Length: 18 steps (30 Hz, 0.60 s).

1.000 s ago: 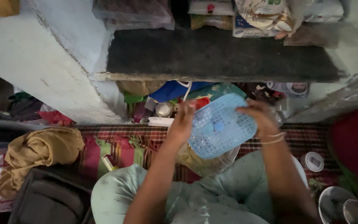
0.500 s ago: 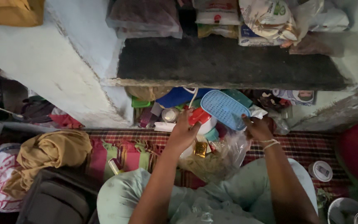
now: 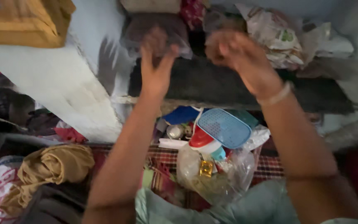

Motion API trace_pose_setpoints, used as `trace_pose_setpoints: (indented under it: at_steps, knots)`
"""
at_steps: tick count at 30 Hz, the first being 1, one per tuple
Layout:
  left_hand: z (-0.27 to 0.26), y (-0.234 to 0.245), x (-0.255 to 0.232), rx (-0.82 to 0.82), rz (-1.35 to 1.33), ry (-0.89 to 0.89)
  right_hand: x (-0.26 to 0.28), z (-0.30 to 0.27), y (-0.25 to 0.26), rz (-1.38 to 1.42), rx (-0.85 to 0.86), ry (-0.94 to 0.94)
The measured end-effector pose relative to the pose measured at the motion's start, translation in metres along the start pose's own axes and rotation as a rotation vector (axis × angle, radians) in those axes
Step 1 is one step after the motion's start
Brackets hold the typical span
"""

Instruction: The person handles and arranges various grocery items, containers, and small objects on a storage shelf while sitting on the floor.

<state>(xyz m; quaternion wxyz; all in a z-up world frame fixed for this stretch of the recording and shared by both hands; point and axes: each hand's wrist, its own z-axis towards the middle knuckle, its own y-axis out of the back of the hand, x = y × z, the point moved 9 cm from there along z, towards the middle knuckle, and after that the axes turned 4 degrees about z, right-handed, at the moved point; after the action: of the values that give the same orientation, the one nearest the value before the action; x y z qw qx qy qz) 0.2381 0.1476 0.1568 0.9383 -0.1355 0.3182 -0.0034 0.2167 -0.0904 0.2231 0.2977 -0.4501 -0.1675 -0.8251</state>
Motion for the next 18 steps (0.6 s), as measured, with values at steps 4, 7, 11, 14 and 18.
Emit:
trace_pose_setpoints:
  at_steps: [4,7,11,14,18]
  knots:
    - [0.107,0.046,0.031,-0.245,0.494,-0.166,-0.042,0.133,0.016,0.235,0.071,0.133]
    - [0.160,0.079,0.071,-0.368,0.668,-0.130,-0.093,0.231,0.040,0.235,0.069,0.079]
    - [0.193,0.111,0.127,-0.542,0.677,0.133,-0.139,0.300,0.060,0.177,-0.073,-0.051]
    - [0.189,0.100,0.125,-0.582,0.812,0.210,-0.150,0.315,0.047,0.253,-0.073,-0.118]
    - [0.172,0.097,0.090,-0.570,0.591,0.340,-0.141,0.271,0.032,0.088,-0.337,-0.411]
